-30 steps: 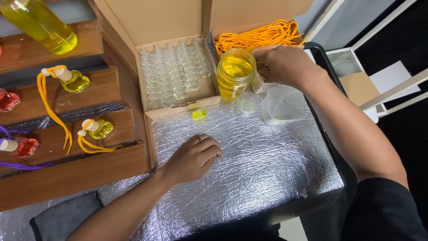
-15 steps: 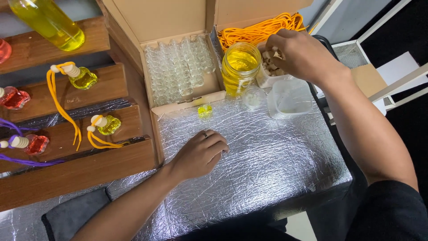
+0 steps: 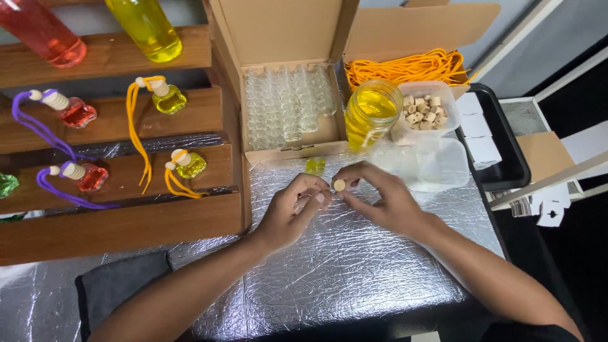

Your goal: Assembling a small perfume bottle by threading a yellow cord through a wooden cap and attaching it to the bottle.

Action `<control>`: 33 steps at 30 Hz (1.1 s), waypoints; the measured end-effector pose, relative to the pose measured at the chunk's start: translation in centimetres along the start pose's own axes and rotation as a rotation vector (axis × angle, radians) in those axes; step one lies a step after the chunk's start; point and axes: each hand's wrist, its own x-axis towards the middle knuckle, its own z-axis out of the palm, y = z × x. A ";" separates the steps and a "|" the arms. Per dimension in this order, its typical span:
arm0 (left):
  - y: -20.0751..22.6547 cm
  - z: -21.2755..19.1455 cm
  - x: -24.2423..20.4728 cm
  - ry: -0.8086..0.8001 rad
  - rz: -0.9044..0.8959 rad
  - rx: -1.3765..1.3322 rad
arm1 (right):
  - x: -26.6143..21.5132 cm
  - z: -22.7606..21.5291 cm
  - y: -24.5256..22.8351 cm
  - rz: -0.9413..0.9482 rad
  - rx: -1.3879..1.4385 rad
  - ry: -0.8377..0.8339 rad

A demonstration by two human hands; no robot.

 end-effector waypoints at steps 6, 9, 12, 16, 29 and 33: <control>0.2 0.2 0.0 0.060 -0.022 -0.085 | -1.5 3.1 2.8 -0.007 0.020 0.058; 0.0 0.3 -0.1 0.114 -0.088 -0.194 | -1.5 2.7 2.2 -0.056 0.025 0.081; 0.8 0.5 0.3 0.114 -0.118 -0.292 | -1.7 2.5 2.7 -0.046 0.038 0.085; 0.8 0.5 0.4 0.106 -0.105 -0.245 | -1.6 2.2 2.6 -0.050 0.024 0.072; -0.6 0.6 0.1 0.156 -0.002 -0.026 | -1.7 1.9 1.4 -0.136 0.002 0.039; -0.6 0.6 0.0 0.169 -0.021 -0.038 | -1.2 1.8 0.7 -0.142 -0.018 0.048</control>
